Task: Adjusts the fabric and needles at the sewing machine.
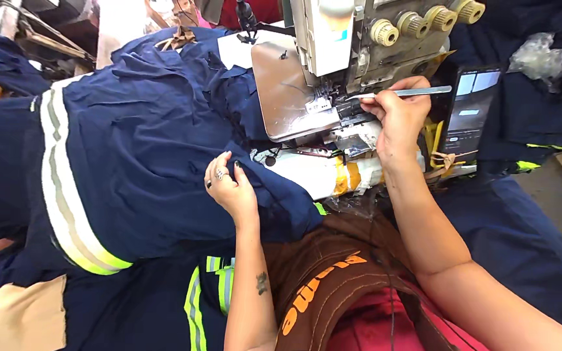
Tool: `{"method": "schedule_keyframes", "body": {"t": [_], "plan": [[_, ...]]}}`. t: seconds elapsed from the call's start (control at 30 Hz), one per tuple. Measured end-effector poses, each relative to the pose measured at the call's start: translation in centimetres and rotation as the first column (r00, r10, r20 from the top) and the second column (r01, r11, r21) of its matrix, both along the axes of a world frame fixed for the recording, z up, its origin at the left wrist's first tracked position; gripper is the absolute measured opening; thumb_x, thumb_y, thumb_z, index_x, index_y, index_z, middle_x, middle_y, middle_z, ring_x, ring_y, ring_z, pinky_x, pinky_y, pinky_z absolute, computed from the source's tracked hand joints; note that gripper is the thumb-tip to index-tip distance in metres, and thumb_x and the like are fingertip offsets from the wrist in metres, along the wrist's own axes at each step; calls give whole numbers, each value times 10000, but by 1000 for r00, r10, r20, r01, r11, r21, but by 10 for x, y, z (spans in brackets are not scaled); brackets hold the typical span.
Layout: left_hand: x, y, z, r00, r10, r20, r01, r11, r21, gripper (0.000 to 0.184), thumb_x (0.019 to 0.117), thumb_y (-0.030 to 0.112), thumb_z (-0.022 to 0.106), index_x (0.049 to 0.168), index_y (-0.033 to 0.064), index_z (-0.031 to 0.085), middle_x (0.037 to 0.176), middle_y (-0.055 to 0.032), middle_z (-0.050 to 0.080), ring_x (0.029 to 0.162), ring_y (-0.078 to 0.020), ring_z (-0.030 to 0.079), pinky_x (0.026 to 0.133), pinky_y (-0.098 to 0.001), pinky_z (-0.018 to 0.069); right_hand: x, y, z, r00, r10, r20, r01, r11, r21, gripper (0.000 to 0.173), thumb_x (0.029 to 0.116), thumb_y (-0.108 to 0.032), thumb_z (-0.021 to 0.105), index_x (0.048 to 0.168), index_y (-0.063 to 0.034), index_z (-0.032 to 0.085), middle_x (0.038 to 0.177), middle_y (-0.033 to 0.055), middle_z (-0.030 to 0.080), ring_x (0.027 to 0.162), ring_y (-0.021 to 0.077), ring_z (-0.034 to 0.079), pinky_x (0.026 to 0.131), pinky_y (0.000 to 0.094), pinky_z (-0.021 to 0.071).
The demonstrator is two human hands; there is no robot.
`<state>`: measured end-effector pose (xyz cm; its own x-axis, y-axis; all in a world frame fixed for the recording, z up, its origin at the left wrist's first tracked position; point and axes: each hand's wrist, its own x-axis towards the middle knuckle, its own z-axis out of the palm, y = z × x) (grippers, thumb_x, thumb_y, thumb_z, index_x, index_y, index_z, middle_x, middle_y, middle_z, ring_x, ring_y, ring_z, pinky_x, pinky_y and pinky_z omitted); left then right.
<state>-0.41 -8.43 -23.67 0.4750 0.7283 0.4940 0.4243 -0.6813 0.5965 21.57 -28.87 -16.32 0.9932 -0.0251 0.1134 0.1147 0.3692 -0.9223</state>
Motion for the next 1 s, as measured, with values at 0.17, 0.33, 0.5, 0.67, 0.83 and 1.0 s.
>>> {"method": "schedule_keyframes", "body": {"t": [0.17,0.33,0.5,0.67,0.83,1.0], "plan": [[-1,2,-12,989,-22,-144,38,994,106,302,1068,152,465,1216,91,721,1318,-57,687,1386,-299,500,1198,-513,289,1,3,-6,1000,6,-10,-6,1000,-29,289,768,122,643,942,-56,495,731,85,671,624,213,718,631,372,653],[0,2,-13,992,-10,-127,24,994,103,302,1068,154,465,1198,91,730,1313,-51,692,1388,-293,500,1201,-498,285,0,2,-9,1000,21,19,-20,999,-50,278,768,111,651,921,-65,501,728,72,673,624,209,720,625,374,655],[-1,2,-14,992,-17,-124,31,993,111,303,1070,152,463,1191,95,735,1316,-56,689,1388,-302,498,1198,-504,289,-1,2,-9,999,33,18,-32,998,-62,279,774,116,649,926,-67,504,729,64,668,633,204,720,634,376,657],[0,3,-14,992,-20,-123,34,993,115,307,1071,150,459,1186,97,738,1314,-53,691,1385,-298,501,1195,-499,289,-1,3,-9,999,27,20,-25,998,-60,287,771,121,650,929,-68,503,718,61,665,623,199,717,632,370,656],[-1,3,-15,992,-21,-125,36,993,116,310,1070,153,457,1191,97,736,1321,-57,687,1390,-302,495,1199,-497,284,0,4,-11,999,25,31,-23,998,-58,277,779,116,657,925,-68,510,739,60,664,642,195,719,640,373,657],[-1,2,-15,992,-19,-122,32,993,110,312,1069,147,454,1190,98,737,1322,-53,687,1390,-297,495,1198,-496,285,0,6,-10,998,37,44,-33,997,-76,268,790,117,663,927,-62,518,756,67,675,648,200,726,645,372,659]]}}
